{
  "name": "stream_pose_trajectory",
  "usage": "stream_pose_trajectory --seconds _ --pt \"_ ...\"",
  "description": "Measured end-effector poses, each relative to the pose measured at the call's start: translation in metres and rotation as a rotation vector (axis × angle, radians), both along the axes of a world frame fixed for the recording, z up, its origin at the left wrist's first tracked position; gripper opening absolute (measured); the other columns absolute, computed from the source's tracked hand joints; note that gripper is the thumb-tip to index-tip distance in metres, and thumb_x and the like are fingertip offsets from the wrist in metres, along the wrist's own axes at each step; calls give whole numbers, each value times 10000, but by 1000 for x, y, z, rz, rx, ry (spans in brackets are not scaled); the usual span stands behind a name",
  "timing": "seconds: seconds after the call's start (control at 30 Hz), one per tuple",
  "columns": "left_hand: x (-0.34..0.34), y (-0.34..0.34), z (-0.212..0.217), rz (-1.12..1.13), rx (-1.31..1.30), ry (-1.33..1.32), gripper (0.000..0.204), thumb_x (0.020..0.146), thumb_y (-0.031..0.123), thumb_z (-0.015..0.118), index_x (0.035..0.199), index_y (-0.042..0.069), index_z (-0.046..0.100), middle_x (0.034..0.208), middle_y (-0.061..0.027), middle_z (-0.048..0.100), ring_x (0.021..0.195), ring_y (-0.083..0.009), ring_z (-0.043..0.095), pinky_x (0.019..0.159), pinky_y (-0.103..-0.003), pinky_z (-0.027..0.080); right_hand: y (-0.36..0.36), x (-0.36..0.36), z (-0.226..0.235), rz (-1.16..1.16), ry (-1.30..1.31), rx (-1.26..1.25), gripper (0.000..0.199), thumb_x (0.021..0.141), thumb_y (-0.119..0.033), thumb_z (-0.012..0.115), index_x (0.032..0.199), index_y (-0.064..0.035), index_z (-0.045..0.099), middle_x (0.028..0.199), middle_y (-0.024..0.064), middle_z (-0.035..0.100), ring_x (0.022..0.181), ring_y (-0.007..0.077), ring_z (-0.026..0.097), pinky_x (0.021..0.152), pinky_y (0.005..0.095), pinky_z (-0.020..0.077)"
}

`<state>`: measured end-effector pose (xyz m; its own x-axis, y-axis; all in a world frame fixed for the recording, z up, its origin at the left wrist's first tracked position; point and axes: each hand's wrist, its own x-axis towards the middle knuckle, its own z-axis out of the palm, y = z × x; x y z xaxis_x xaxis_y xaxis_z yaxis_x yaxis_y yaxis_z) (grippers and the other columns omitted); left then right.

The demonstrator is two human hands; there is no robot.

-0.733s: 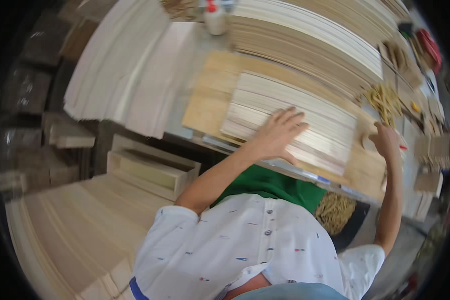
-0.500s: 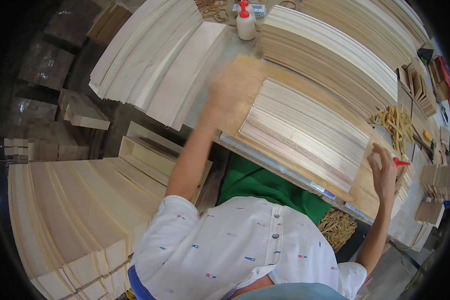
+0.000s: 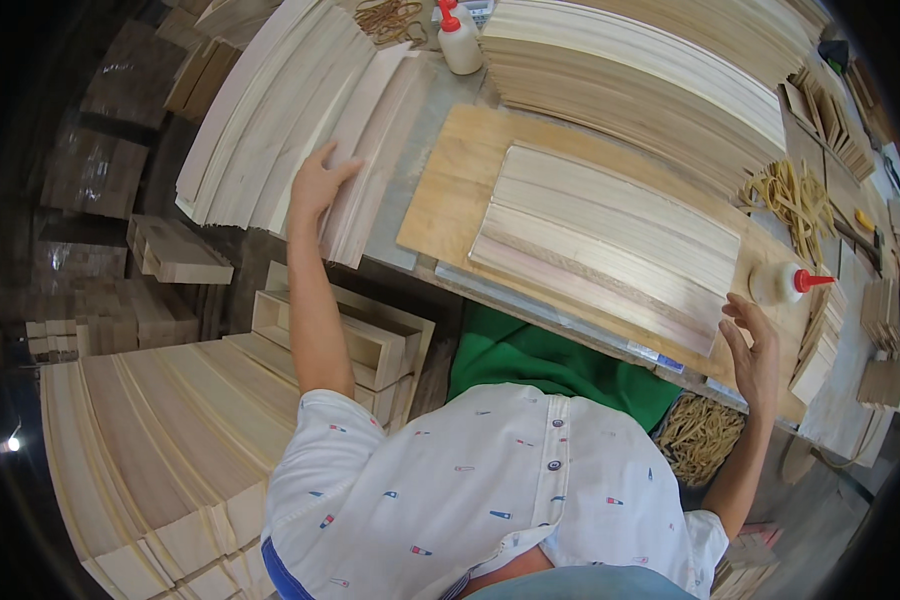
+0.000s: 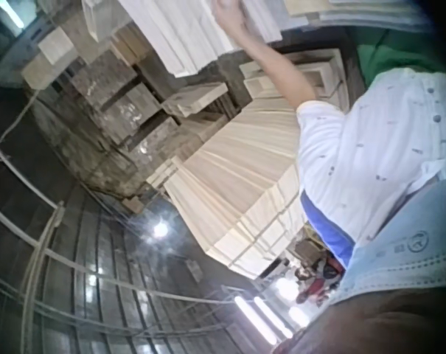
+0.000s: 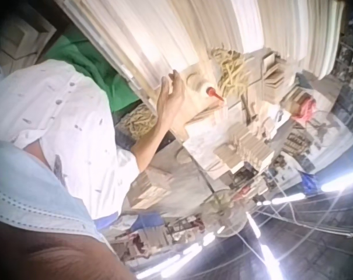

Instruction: Applying glue to wood panels and assembling them into rectangular wooden drawers or boxes.

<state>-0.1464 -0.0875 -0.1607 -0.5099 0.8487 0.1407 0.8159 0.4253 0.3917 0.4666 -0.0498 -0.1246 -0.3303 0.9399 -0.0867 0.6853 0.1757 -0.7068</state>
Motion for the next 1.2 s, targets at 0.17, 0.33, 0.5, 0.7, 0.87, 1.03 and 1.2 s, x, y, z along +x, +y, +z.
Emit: stream_pose_trajectory --seconds 0.17,0.33,0.5,0.7,0.87,1.03,1.2 --pt "3 8 24 155 -170 418 320 920 255 465 1017 8 644 990 -191 667 977 -381 616 823 -472 476 -10 -3 8 -40 -10 2 334 848 -74 632 1171 -2 591 1013 125 653 969 222 602 880 331 454" --pt "52 -39 92 142 290 123 371 932 233 565 1183 -39 585 1056 -178 673 925 -237 634 841 -332 477 -8 -7 21 -129 149 119 288 878 -81 620 1150 11 605 1004 115 656 942 181 615 818 294 484" --pt "166 -13 77 -504 116 -117 231 909 93 564 1101 -12 639 1016 -161 681 888 -205 651 791 -301 490 -7 -11 14 -205 410 234 387 870 -39 617 1250 -23 544 1126 53 615 1015 127 570 831 249 458" --pt "257 27 39 -962 14 -155 179 900 99 566 1035 17 650 978 -163 664 876 -322 632 793 -334 485 -3 1 -7 -207 356 126 383 852 -32 623 1230 -77 577 1087 49 622 831 124 568 746 249 476" --pt "276 49 26 -1037 17 -121 192 902 126 570 1034 12 649 987 -170 665 900 -328 637 784 -352 489 9 21 -35 -234 259 108 201 890 -73 588 1074 -23 651 869 62 622 757 119 564 694 255 465" --pt "278 60 19 -1062 41 -89 207 900 156 579 1028 14 659 994 -182 664 913 -332 639 784 -362 492 16 26 -47 -242 258 139 180 892 -76 587 1050 -13 649 799 55 609 721 127 568 674 264 467" --pt "278 62 22 -1051 16 -136 188 886 135 598 1012 14 668 982 -184 667 898 -333 643 775 -354 497 18 28 -47 -236 262 147 172 888 -72 591 1035 0 644 792 62 614 729 133 584 681 266 473"
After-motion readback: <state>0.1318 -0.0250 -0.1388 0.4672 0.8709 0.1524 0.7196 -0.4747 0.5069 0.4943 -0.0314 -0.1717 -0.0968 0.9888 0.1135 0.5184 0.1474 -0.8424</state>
